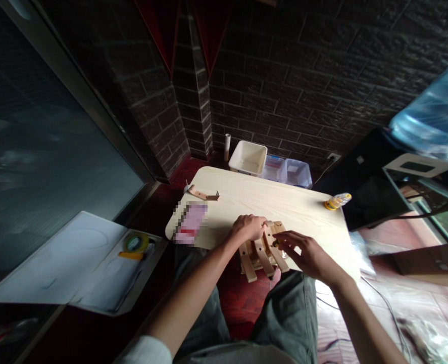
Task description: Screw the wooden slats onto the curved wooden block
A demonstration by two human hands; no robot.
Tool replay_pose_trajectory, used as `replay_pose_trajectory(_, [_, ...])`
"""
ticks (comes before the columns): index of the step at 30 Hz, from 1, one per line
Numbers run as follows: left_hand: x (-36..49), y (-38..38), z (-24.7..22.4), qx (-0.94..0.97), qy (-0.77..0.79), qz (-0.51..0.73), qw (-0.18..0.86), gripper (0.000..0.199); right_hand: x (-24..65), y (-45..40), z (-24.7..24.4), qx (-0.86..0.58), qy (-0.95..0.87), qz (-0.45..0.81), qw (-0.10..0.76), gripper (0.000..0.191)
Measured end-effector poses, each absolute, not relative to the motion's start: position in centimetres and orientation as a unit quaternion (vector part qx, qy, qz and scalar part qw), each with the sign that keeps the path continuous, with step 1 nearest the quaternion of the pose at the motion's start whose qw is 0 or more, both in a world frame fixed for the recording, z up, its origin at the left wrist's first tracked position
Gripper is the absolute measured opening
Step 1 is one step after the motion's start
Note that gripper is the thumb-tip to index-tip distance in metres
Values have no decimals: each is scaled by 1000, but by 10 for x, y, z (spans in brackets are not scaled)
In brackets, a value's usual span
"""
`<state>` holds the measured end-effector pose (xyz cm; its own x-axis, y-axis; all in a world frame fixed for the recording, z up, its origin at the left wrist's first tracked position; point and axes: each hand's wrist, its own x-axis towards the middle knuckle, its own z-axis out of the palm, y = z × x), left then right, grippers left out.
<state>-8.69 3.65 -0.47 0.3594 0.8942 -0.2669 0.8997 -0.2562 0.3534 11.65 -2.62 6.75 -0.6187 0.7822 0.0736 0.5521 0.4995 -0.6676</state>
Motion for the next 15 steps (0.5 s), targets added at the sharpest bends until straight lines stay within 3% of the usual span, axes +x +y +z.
replay_pose_trajectory(7, [-87,35,0,784,573,-13,240,38,119,-24,70,-424,-867,208,157,24])
replay_pose_trajectory(15, [-85,33,4,778,578,-13,247,40,106,-12,79,-343,-938,54,16,19])
